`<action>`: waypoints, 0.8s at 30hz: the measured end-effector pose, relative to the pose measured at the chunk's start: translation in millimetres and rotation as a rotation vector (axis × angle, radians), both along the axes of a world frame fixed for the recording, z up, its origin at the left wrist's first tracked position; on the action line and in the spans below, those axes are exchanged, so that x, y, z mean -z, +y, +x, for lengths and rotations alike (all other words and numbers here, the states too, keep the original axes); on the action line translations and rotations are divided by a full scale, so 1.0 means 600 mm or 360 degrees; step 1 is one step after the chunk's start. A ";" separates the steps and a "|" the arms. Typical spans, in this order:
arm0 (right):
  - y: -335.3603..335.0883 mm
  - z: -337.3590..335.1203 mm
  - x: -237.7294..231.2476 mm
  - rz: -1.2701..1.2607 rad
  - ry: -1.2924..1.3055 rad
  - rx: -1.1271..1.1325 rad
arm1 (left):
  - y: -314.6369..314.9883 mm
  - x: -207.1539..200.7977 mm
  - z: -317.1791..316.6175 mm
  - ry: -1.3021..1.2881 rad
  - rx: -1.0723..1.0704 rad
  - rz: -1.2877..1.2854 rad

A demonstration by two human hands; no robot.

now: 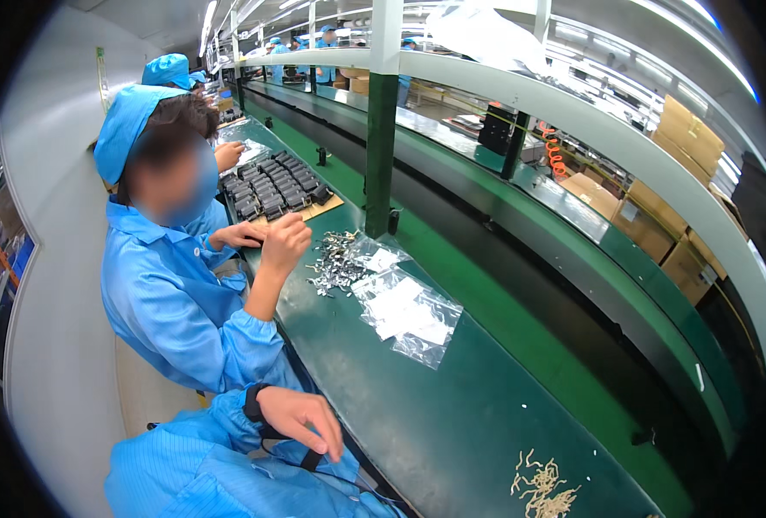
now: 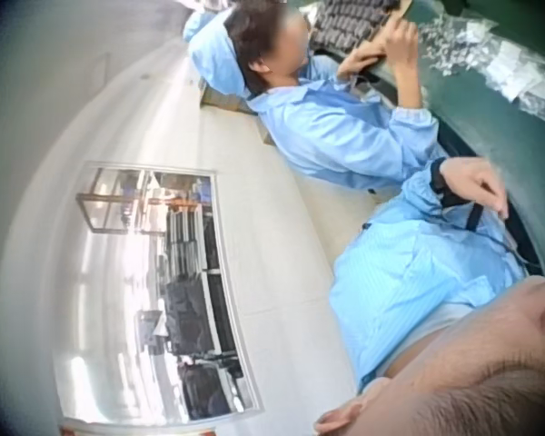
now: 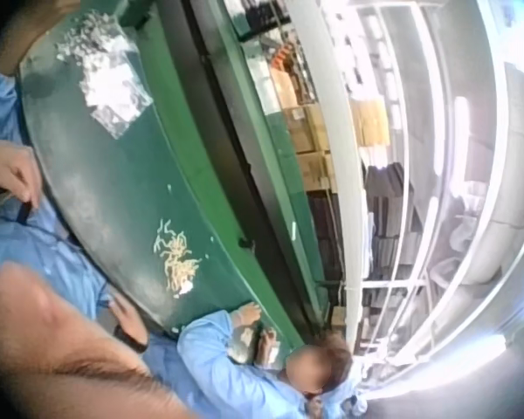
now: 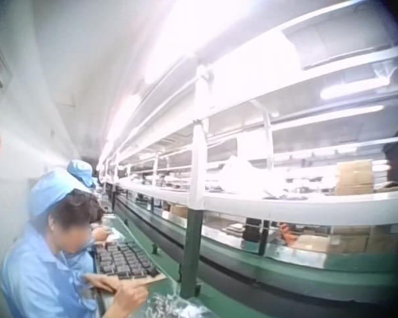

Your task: Assembling small electronic or plastic components on a manufacturing line.

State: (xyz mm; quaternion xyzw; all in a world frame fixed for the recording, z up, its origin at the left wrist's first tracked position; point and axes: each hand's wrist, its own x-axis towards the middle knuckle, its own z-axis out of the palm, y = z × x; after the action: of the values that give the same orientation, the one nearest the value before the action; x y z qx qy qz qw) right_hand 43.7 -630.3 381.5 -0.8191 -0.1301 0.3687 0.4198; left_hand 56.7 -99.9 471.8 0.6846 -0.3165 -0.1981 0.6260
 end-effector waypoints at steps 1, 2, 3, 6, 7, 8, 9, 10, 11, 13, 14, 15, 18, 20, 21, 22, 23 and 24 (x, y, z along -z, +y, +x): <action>0.016 0.005 -0.065 0.0091 -0.0092 -0.0201 | -0.011 -0.023 0.013 -0.0147 -0.0019 -0.0024; 0.033 0.010 -0.124 0.0177 -0.0189 -0.0395 | -0.021 -0.049 0.031 -0.0282 -0.0025 -0.0012; 0.041 0.015 -0.162 0.0170 -0.0194 -0.0380 | -0.029 -0.071 0.046 -0.0350 -0.0085 -0.0024; 0.054 0.059 -0.258 0.0147 -0.0619 -0.0555 | -0.050 -0.137 0.074 -0.0594 -0.0421 -0.0044; 0.055 0.084 -0.287 0.0189 -0.0745 -0.0660 | -0.053 -0.155 0.086 -0.0769 -0.0497 -0.0076; 0.049 0.100 -0.314 0.0224 -0.0868 -0.0716 | -0.062 -0.175 0.100 -0.0834 -0.0536 -0.0119; 0.045 0.122 -0.338 0.0254 -0.0991 -0.0773 | -0.068 -0.194 0.118 -0.0911 -0.0542 -0.0147; 0.044 0.140 -0.355 0.0279 -0.1103 -0.0824 | -0.072 -0.211 0.135 -0.1028 -0.0540 -0.0227; 0.046 0.155 -0.361 0.0298 -0.1208 -0.0884 | -0.079 -0.228 0.148 -0.1007 -0.0550 -0.0355; 0.097 0.181 -0.392 0.0560 -0.1418 -0.0403 | -0.085 -0.266 0.151 -0.1172 -0.0689 -0.0456; 0.108 0.181 -0.400 0.0678 -0.1612 -0.0185 | -0.098 -0.284 0.178 -0.1269 -0.0656 -0.0623; 0.134 0.217 -0.394 0.0972 -0.1617 -0.0080 | -0.097 -0.293 0.165 -0.1390 -0.0830 -0.0699; 0.159 0.241 -0.433 0.1217 -0.1889 -0.0048 | -0.103 -0.321 0.198 -0.1695 -0.0640 -0.0636; 0.190 0.258 -0.429 0.1394 -0.1957 0.0066 | -0.101 -0.320 0.195 -0.1697 -0.0612 -0.0561; 0.201 0.267 -0.426 0.1335 -0.2019 0.0111 | -0.104 -0.313 0.201 -0.1750 -0.0603 -0.0502; 0.207 0.272 -0.425 0.1274 -0.2068 0.0164 | -0.110 -0.308 0.203 -0.1706 -0.0638 -0.0456; 0.210 0.278 -0.425 0.1193 -0.2155 0.0105 | -0.118 -0.296 0.209 -0.1659 -0.0686 -0.0543; 0.195 0.278 -0.424 0.1229 -0.2146 0.0086 | -0.129 -0.289 0.211 -0.1604 -0.0746 -0.0621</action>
State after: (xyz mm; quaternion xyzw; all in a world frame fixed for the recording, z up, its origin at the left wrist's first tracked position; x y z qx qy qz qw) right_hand 210.6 -513.5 636.1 -0.6650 -0.4565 -0.2910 0.5145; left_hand 183.5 -177.4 645.0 0.6182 -0.4458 0.3573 0.5399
